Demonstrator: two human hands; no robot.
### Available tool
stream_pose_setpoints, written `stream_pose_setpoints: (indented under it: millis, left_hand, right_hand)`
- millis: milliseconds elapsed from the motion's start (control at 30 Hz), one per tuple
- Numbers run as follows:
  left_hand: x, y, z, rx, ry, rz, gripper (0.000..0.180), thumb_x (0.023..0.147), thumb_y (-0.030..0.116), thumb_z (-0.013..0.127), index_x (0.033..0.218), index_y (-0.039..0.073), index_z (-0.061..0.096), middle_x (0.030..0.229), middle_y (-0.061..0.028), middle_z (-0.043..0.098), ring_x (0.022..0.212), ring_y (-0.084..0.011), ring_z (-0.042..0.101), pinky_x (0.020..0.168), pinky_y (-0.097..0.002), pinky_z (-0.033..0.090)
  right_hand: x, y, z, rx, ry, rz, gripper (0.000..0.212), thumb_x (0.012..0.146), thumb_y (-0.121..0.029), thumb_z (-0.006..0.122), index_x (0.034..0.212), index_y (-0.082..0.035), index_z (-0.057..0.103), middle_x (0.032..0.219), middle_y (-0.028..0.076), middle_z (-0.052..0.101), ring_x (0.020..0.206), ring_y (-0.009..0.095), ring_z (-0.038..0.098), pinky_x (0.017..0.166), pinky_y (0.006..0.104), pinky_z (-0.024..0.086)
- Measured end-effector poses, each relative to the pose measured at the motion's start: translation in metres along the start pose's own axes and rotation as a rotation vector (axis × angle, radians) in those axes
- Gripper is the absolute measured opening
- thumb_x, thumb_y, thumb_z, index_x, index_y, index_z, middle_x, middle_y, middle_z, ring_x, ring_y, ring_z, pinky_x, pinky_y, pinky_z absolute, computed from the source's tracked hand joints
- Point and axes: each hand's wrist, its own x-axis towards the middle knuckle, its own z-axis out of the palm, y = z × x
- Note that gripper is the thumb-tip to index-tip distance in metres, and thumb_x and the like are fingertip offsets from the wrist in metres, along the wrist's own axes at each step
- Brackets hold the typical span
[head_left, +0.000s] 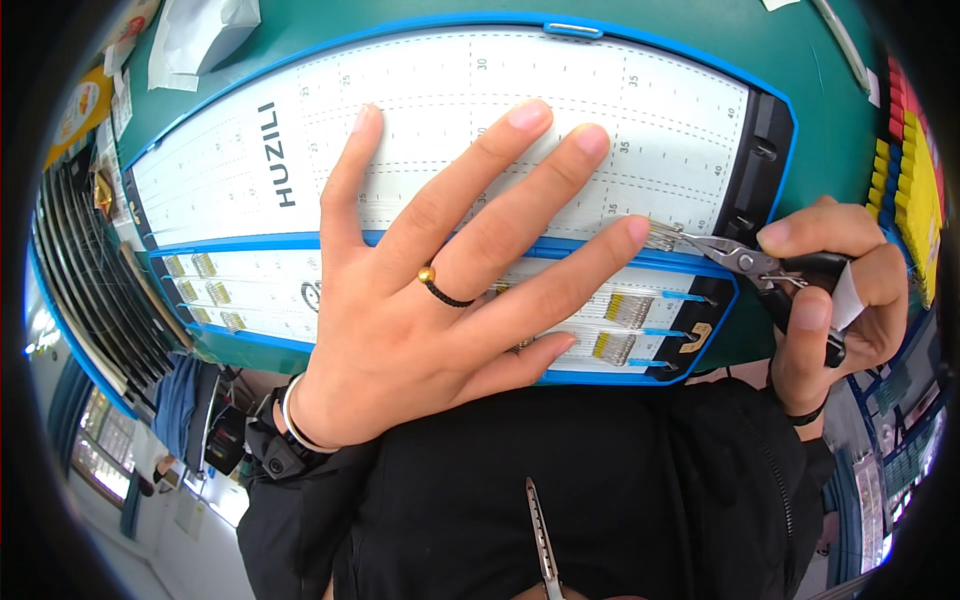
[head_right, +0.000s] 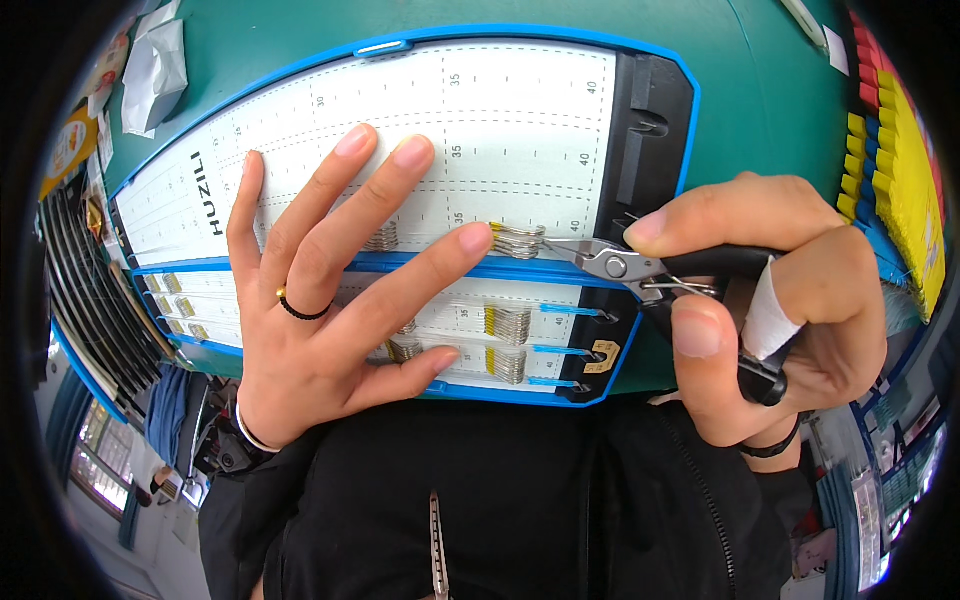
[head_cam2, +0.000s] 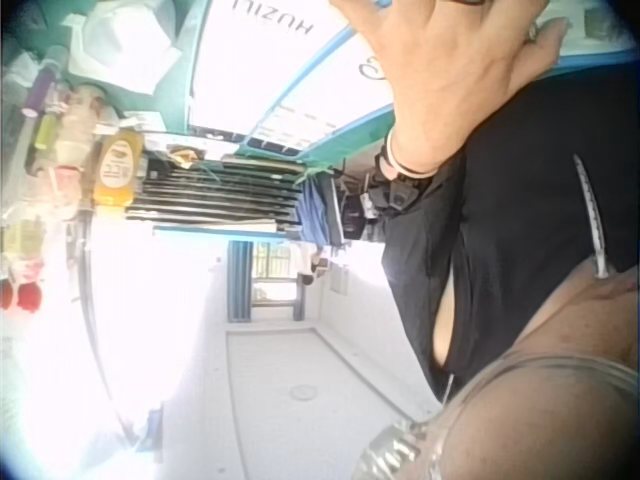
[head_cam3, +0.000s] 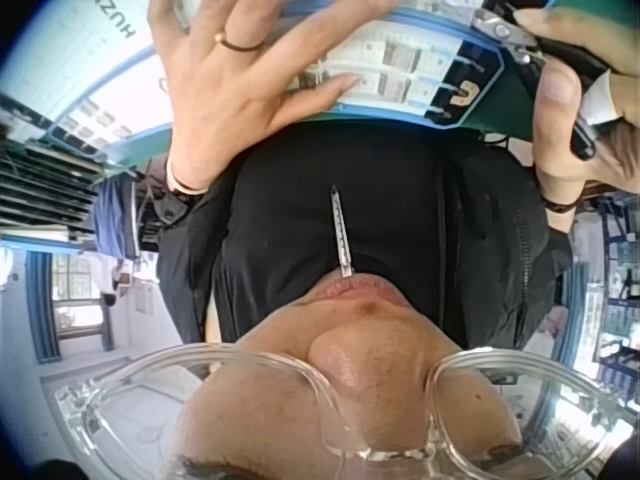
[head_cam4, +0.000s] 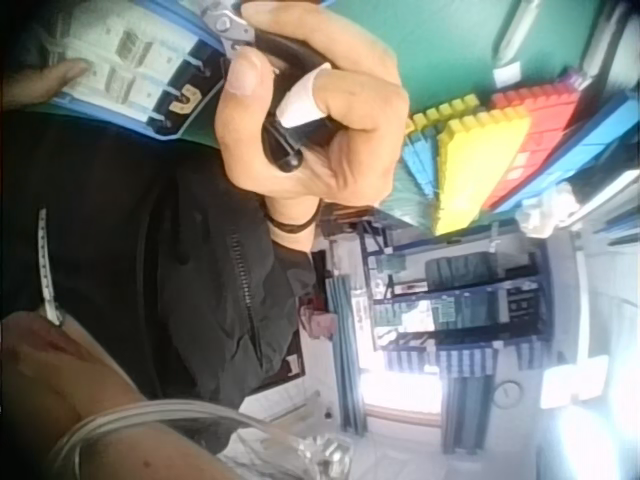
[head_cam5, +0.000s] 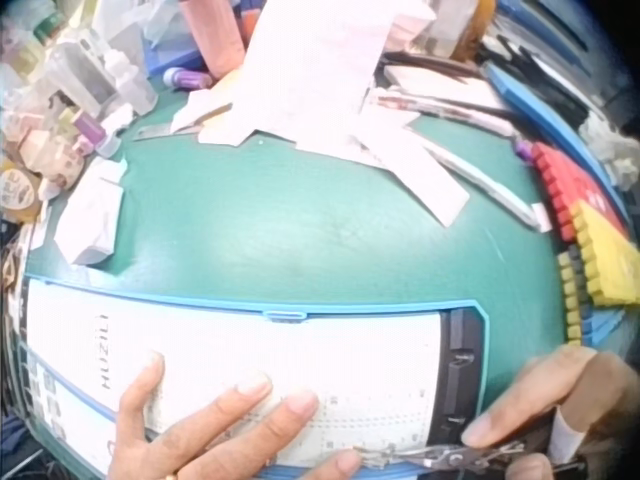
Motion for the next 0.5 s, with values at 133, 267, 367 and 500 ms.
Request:
stream_pose_setpoints:
  millis: [133, 267, 367, 500]
  left_hand:
    - [0.001, 0.0008, 0.0002, 0.003, 0.003, -0.005, 0.055, 0.077, 0.056, 0.068, 0.129, 0.037, 0.068, 0.15, -0.0044, 0.051, 0.142, -0.0275, 0.043, 0.12, -0.0598, 0.015]
    - [0.0004, 0.0012, 0.0009, 0.0, 0.0, -0.01, 0.053, 0.078, 0.057, 0.067, 0.128, 0.038, 0.068, 0.151, -0.0039, 0.05, 0.142, -0.0274, 0.043, 0.12, -0.0601, 0.015]
    - [0.0009, 0.0017, 0.0004, 0.005, -0.005, -0.013, 0.053, 0.079, 0.058, 0.067, 0.128, 0.039, 0.068, 0.151, -0.0037, 0.05, 0.142, -0.0272, 0.043, 0.12, -0.0602, 0.015]
    - [0.0028, 0.0026, -0.001, 0.014, -0.011, -0.017, 0.052, 0.079, 0.058, 0.067, 0.128, 0.039, 0.068, 0.151, -0.0035, 0.05, 0.142, -0.0267, 0.042, 0.12, -0.06, 0.015]
  right_hand:
    - [-0.0008, -0.0003, 0.0031, -0.006, 0.025, 0.012, 0.03, 0.096, -0.021, 0.063, 0.082, -0.009, 0.039, 0.096, 0.023, 0.067, 0.065, 0.012, 0.044, 0.058, 0.0257, 0.035]
    - [-0.0016, -0.0011, 0.0024, -0.026, 0.021, 0.013, 0.028, 0.094, -0.018, 0.062, 0.082, -0.009, 0.039, 0.096, 0.023, 0.067, 0.064, 0.011, 0.043, 0.058, 0.0257, 0.035]
    - [-0.0011, -0.0014, 0.0011, -0.035, 0.014, 0.005, 0.026, 0.094, -0.017, 0.062, 0.082, -0.009, 0.04, 0.096, 0.023, 0.067, 0.065, 0.012, 0.044, 0.059, 0.0258, 0.035]
    - [0.0001, -0.0008, -0.0009, -0.033, -0.016, -0.023, 0.026, 0.094, -0.016, 0.062, 0.083, -0.009, 0.04, 0.097, 0.024, 0.067, 0.065, 0.013, 0.045, 0.061, 0.0269, 0.037]
